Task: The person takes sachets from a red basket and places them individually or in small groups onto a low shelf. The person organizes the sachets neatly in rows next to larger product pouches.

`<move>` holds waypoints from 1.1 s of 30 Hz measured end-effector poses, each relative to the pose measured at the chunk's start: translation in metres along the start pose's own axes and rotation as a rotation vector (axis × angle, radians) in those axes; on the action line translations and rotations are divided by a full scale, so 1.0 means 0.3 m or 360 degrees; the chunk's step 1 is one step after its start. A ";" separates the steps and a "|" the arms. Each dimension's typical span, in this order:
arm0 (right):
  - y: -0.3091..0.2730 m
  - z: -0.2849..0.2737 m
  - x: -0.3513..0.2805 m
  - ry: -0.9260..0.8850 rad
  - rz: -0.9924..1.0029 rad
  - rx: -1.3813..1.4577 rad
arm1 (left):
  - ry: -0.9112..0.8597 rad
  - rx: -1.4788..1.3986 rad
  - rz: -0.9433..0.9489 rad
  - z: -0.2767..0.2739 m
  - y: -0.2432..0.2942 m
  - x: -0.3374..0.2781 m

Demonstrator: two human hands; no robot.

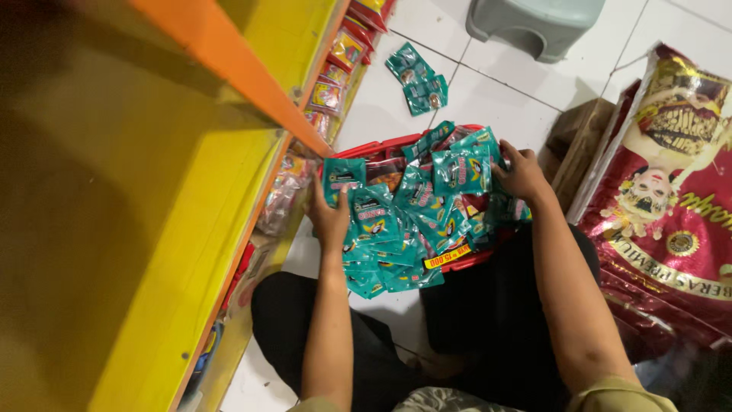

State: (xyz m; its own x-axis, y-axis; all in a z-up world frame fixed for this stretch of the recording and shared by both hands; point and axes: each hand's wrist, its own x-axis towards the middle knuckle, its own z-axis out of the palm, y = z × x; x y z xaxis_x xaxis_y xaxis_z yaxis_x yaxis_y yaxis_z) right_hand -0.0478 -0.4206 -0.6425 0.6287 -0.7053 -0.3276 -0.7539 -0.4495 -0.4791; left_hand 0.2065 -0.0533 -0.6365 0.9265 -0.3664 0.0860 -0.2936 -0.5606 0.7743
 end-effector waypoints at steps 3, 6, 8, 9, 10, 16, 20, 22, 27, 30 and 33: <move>0.023 0.033 0.011 -0.0101 -0.0103 -0.0396 | 0.0048 -0.0027 -0.0055 0.015 0.026 -0.041; 0.006 0.051 0.037 -0.0076 -0.0478 -0.0120 | 0.0241 -0.0138 0.0071 0.031 0.090 -0.060; -0.006 0.086 0.039 -0.0107 -0.0330 -0.0247 | 0.0197 -0.0004 -0.0170 0.049 0.138 -0.093; 0.000 0.096 0.033 -0.0126 -0.0254 -0.0313 | 0.0175 0.0061 -0.0301 0.058 0.164 -0.121; -0.016 0.105 0.043 -0.0016 -0.0351 -0.0305 | 0.0234 0.0139 -0.0184 0.068 0.191 -0.144; -0.061 0.076 -0.049 -0.0016 -0.0414 -0.0610 | -0.0006 0.0467 0.0378 0.096 0.409 -0.365; -0.027 0.059 -0.065 0.0207 -0.1043 -0.0285 | -0.0209 0.0519 0.0621 0.111 0.503 -0.372; -0.015 0.065 -0.045 0.0216 -0.1097 -0.0173 | -0.0213 0.0541 0.0602 0.131 0.531 -0.345; -0.047 0.025 0.072 0.0186 -0.0953 0.0129 | -0.0231 0.0641 0.0661 0.209 0.559 -0.213; -0.128 -0.067 0.221 0.0106 -0.0899 0.0116 | -0.0330 0.0619 0.0878 0.228 0.583 -0.058; -0.182 -0.102 0.379 -0.0001 -0.0969 0.0068 | -0.0410 0.0521 0.0799 0.263 0.592 0.143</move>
State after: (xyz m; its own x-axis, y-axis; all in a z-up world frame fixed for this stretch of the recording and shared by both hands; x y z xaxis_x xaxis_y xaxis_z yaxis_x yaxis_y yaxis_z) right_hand 0.0591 -0.4930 -0.6285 0.9446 -0.3278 0.0149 -0.2505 -0.7497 -0.6125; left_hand 0.1755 -0.2271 -0.5447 0.5840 -0.7860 0.2029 -0.7701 -0.4573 0.4447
